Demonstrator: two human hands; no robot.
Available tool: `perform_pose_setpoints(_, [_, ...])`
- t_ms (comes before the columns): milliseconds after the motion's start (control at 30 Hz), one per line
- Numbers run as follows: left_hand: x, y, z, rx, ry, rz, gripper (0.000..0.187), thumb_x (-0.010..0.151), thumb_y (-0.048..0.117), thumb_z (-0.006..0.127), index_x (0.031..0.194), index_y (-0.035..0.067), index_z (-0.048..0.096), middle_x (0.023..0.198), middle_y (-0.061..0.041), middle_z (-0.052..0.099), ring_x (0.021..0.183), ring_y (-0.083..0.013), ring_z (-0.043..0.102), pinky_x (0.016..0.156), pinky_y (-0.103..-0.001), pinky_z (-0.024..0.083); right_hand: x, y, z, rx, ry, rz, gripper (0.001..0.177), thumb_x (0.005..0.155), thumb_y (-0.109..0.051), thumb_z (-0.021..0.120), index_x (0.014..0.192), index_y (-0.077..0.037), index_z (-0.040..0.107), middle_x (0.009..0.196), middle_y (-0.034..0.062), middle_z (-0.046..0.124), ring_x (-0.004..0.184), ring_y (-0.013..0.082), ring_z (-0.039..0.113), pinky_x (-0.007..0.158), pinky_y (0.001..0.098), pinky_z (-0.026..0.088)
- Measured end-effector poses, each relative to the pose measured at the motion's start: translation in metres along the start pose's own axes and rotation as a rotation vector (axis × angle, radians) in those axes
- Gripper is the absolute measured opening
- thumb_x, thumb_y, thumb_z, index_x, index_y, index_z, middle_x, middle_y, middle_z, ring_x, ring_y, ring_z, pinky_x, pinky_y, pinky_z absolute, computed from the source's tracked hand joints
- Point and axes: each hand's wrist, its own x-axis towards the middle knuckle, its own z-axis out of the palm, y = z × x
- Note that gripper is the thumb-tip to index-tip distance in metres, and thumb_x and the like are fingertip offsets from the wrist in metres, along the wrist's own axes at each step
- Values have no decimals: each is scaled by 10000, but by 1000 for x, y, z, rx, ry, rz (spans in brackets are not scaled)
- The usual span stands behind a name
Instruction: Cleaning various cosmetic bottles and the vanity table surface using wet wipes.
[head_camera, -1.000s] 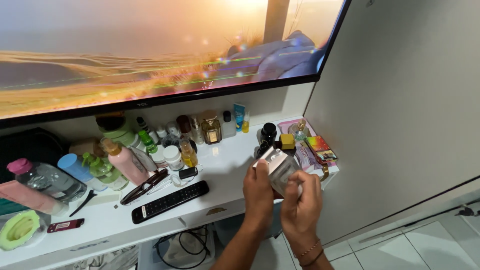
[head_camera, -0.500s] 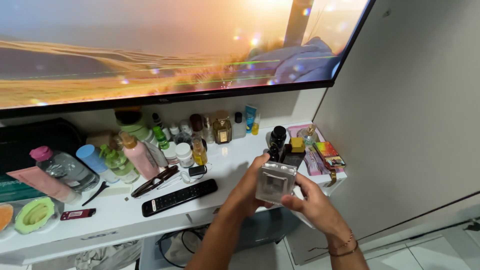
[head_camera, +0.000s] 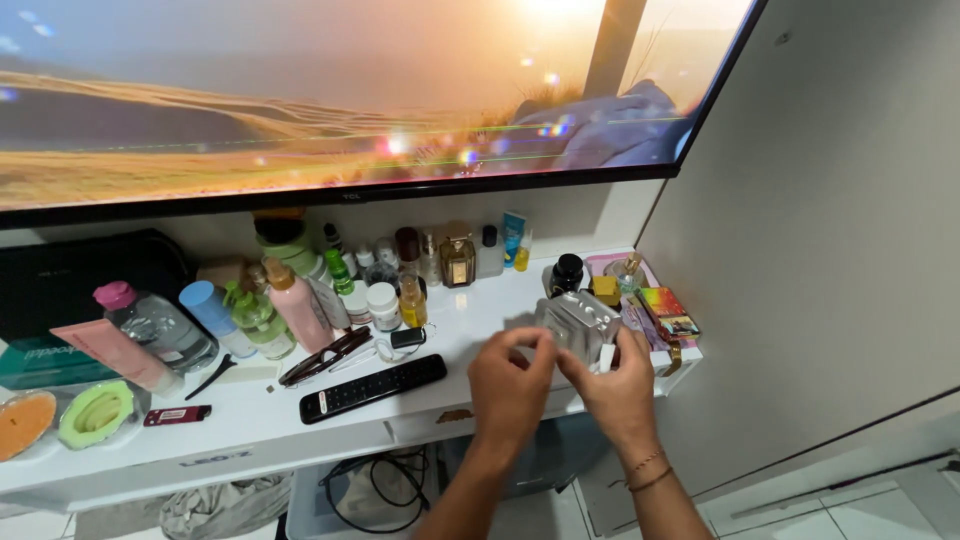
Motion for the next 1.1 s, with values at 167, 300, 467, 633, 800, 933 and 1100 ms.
perform_pose_setpoints(167, [-8, 19, -7, -47, 0, -50, 214, 843, 251, 765, 1002, 123, 830, 787, -34, 791, 563, -97, 635, 535, -266, 518, -2, -7, 4, -11, 79, -37, 507, 701, -312, 918, 1011, -11, 654, 964, 113, 589, 825, 252, 599, 728, 369, 506])
perform_pose_setpoints(300, [-5, 28, -10, 19, -30, -94, 226, 820, 274, 778, 993, 141, 838, 744, -27, 785, 557, -95, 649, 541, -273, 519, -3, -8, 3, -61, 106, -37, 537, 672, -303, 932, 991, 5, 628, 981, 128, 579, 847, 275, 603, 735, 386, 515])
perform_pose_setpoints(467, [3, 27, -8, 88, -73, -119, 214, 813, 301, 777, 941, 140, 837, 721, -34, 784, 584, -97, 692, 572, -269, 531, -4, -8, 2, -103, 142, -106, 583, 645, -296, 939, 1022, 11, 617, 1026, 150, 562, 911, 317, 603, 771, 423, 521])
perform_pose_setpoints(633, [15, 14, 3, 45, -119, -96, 184, 758, 237, 779, 836, 71, 779, 731, -35, 776, 605, -96, 710, 575, -252, 553, -4, -8, 2, -171, 197, -160, 640, 609, -297, 959, 1024, 28, 596, 1014, 175, 531, 932, 363, 579, 782, 456, 510])
perform_pose_setpoints(800, [20, 1, 13, -144, -243, -37, 128, 817, 147, 703, 816, 21, 682, 690, -27, 704, 597, -76, 639, 530, -226, 531, -5, -10, -1, -136, 220, -166, 612, 630, -281, 950, 1028, 20, 595, 1026, 165, 530, 942, 354, 579, 801, 450, 510])
perform_pose_setpoints(933, [17, -6, 17, -158, -252, -54, 144, 843, 147, 691, 806, 11, 664, 674, -25, 680, 582, -75, 613, 518, -241, 513, -7, -7, 1, -163, 237, -156, 612, 613, -272, 957, 998, 24, 585, 1010, 158, 536, 943, 356, 573, 809, 453, 502])
perform_pose_setpoints(1100, [14, -14, 11, -310, -185, -41, 171, 870, 164, 714, 973, 35, 759, 801, -10, 781, 679, -42, 702, 599, -208, 562, -9, 1, 2, 16, 186, -70, 519, 719, -254, 917, 1046, 15, 618, 1034, 115, 569, 905, 246, 598, 764, 360, 515])
